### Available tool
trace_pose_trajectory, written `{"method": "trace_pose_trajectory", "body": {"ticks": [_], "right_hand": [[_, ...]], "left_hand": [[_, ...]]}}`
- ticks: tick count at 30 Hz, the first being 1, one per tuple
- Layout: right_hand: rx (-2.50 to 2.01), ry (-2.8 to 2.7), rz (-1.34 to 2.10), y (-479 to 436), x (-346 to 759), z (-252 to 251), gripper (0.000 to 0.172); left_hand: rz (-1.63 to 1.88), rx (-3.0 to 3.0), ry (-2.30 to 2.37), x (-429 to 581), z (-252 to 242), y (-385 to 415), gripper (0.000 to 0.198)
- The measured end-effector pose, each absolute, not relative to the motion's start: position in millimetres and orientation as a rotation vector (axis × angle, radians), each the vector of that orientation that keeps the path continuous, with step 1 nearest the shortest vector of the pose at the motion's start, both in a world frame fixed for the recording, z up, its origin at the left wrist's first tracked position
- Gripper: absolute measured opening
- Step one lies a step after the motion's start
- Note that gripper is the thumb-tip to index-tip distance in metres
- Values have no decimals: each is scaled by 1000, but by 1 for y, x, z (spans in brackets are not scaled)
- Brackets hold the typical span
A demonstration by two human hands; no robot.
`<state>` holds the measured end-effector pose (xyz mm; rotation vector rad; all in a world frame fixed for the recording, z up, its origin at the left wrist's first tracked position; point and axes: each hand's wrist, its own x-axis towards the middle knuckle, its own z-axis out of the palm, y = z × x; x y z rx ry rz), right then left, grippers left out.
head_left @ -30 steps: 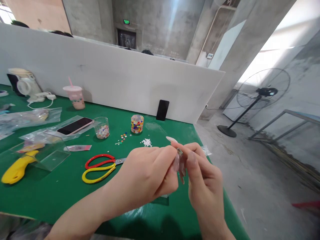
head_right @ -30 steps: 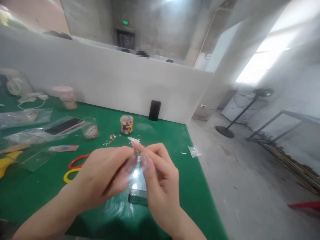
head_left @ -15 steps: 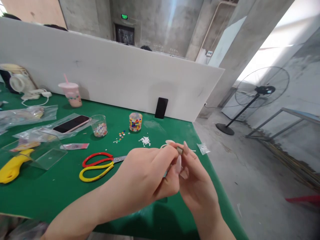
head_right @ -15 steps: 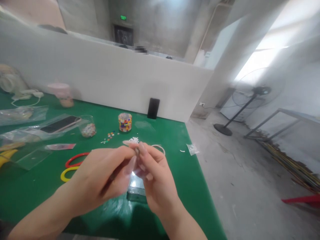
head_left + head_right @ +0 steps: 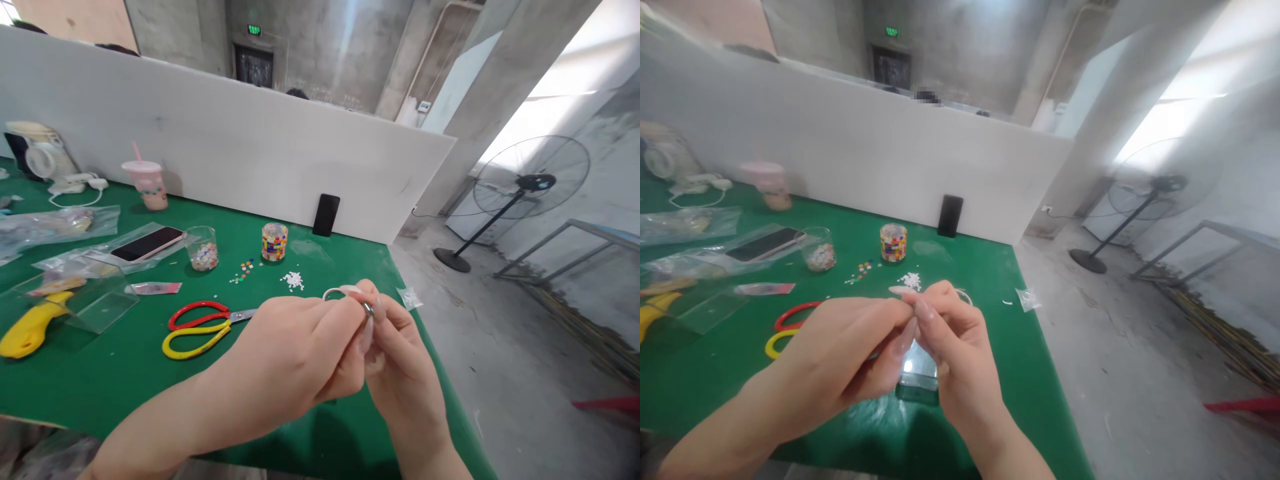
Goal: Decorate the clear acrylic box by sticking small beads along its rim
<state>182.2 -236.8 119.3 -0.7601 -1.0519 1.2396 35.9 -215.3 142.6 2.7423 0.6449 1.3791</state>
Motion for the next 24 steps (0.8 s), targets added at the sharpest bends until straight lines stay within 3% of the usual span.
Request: {"method": "trace_pose_trajectory", "body": {"ticks": [13,20,24], "right_hand": [[-826,-1152,941,-237,179,116,11],[-807,-1121,1024,-239,179,116,14],[-743,-1074,1187,-240,179,117,16]], "left_hand": [[1477,2755,680,39,143,-216,29],[1611,2621,708,43,138,-217,28],[1475,2533,671,41,142,-218,27]]}}
